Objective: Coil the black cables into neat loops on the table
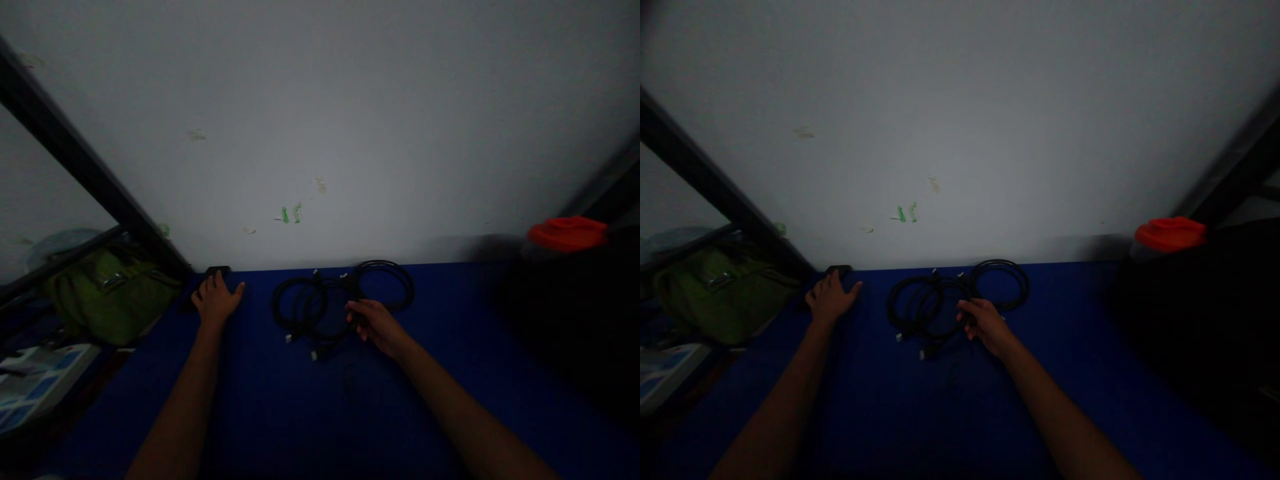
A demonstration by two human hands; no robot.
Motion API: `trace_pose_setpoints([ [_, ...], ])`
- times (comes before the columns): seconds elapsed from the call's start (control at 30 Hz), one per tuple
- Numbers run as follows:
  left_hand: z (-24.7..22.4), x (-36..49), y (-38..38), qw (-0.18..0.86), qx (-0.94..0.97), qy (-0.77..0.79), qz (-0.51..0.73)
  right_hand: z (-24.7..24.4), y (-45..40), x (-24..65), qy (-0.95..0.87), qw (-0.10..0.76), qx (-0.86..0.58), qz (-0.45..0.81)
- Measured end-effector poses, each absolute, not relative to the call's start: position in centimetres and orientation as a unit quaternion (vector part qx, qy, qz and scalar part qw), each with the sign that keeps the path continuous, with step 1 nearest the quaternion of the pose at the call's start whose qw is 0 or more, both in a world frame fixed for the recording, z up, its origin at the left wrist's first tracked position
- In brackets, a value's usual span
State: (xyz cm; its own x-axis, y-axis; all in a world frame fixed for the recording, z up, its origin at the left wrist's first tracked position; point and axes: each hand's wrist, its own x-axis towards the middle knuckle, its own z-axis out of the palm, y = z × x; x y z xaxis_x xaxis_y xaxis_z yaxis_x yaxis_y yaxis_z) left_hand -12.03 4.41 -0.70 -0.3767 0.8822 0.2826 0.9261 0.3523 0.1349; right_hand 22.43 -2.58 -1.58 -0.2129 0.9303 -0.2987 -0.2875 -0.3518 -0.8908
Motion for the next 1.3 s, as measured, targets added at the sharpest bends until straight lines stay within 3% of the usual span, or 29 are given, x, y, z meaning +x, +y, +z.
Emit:
trace_pose_setpoints([
  [0.17, -1.5, -12.3, 4.3, 0.036, -0.541, -0.832, -0.114, -1.6, -2.6, 22.4, -0.361, 0.440, -0.443, 0.693],
  [0.37, -0.2, -6.4, 3.3, 0.077, -0.601, -0.767, -0.212, -1.4, -2.7, 22.5, -0.344, 0.453, -0.394, 0.722],
  [0.6, 2.1, 5.2, -1.1, -0.141, -0.779, -0.549, -0.268, -1.0, -3.5, 21.9, -0.348, 0.435, -0.308, 0.771],
  [0.83, 0.7, 6.1, -1.9, -0.378, -0.738, -0.488, -0.273, -0.9, -4.0, 21.2, -0.443, 0.418, -0.351, 0.711],
  [1.07, 1.2, 5.5, -2.3, -0.431, -0.724, -0.440, -0.310, -1.0, -3.7, 21.5, -0.517, 0.381, -0.377, 0.667],
  [1.3, 1.5, 5.4, -2.6, -0.450, -0.733, -0.415, -0.295, -0.8, -3.8, 22.6, -0.513, 0.302, -0.322, 0.736],
])
